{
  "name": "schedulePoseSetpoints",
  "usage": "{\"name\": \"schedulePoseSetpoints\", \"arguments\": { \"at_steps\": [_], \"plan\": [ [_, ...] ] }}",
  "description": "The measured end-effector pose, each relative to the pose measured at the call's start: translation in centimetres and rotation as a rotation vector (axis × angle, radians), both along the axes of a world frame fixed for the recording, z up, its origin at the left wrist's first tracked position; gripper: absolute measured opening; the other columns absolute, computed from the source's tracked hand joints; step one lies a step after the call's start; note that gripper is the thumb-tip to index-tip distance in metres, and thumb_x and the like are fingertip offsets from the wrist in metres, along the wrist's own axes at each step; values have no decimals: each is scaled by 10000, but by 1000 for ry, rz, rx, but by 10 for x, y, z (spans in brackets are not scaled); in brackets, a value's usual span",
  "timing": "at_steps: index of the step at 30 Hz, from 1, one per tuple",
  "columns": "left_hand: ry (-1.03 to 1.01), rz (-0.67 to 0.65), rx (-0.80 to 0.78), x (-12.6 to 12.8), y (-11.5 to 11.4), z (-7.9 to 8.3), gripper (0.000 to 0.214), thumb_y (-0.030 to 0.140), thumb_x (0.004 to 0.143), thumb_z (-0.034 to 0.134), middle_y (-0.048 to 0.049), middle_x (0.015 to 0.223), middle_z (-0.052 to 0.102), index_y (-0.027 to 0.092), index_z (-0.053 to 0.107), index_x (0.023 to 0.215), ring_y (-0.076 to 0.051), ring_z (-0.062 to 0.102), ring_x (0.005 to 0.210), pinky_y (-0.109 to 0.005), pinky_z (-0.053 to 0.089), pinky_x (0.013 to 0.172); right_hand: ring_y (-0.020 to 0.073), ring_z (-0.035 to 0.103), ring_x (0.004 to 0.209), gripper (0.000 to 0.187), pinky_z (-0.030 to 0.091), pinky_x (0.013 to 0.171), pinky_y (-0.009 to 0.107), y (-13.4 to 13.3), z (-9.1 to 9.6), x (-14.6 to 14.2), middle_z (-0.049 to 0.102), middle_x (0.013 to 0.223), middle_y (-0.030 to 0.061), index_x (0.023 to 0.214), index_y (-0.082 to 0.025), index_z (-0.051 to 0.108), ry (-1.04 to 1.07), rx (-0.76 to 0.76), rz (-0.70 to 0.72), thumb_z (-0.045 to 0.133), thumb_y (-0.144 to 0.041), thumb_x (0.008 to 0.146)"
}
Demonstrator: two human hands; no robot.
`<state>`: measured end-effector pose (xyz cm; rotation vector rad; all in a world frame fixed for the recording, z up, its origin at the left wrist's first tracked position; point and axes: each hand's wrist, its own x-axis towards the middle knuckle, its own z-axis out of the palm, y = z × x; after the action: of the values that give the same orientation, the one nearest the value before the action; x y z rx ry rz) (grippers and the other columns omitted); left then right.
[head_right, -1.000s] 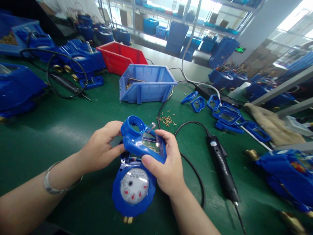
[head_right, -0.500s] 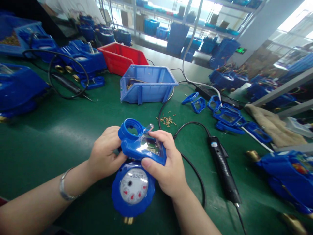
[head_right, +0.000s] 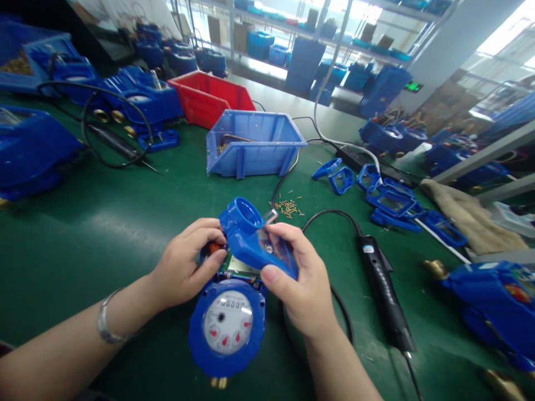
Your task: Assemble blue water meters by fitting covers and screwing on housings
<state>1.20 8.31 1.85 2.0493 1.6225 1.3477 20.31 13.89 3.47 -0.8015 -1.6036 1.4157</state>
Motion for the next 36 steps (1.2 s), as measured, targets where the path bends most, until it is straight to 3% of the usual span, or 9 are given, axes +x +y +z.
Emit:
{"name": "schedulePoseSetpoints", "arguments": {
  "at_steps": [7,11,17,23,29,36],
  "plan": [
    [-116,-98,-60,-5,0,2,99,136,799,512,-99,935,628,130,601,842,-175,598,873,-294,497,769,251,507,1062,400,454,890,387,-3,16,0,506,1124,59,1074,-295,606,-368,340,26,711,-412,705],
    [-203,-177,-75,-8,-1,0,100,135,787,554,-85,987,618,145,595,878,-165,580,924,-285,476,828,250,477,1099,433,448,905,403,-3,17,-1,473,1155,85,1133,-264,547,-453,494,68,689,-367,737],
    [-311,-295,-251,-15,0,2,180,166,754,624,-73,1063,583,157,604,933,-185,546,1013,-288,429,900,233,447,1129,424,426,932,373,-2,17,2,446,1175,76,1122,-264,528,-491,516,113,688,-367,744],
    [-515,-382,-404,-19,5,1,220,244,755,653,-73,1030,583,155,629,955,-207,558,980,-309,443,865,245,445,1120,432,424,930,389,-3,15,-1,436,1172,78,1103,-258,537,-515,525,115,712,-337,716],
    [-653,-381,-500,-17,5,1,299,223,683,722,-54,1025,582,165,637,964,-191,575,931,-280,463,810,246,435,1125,457,428,927,389,-5,11,-3,420,1185,80,1118,-257,526,-501,526,127,717,-326,708],
    [-669,-358,-507,-15,5,2,271,197,658,724,-57,1010,592,152,638,911,-193,574,923,-292,462,830,244,427,1131,453,426,933,393,-6,12,-5,408,1192,76,1113,-263,536,-517,539,147,722,-280,700]
  ]
}}
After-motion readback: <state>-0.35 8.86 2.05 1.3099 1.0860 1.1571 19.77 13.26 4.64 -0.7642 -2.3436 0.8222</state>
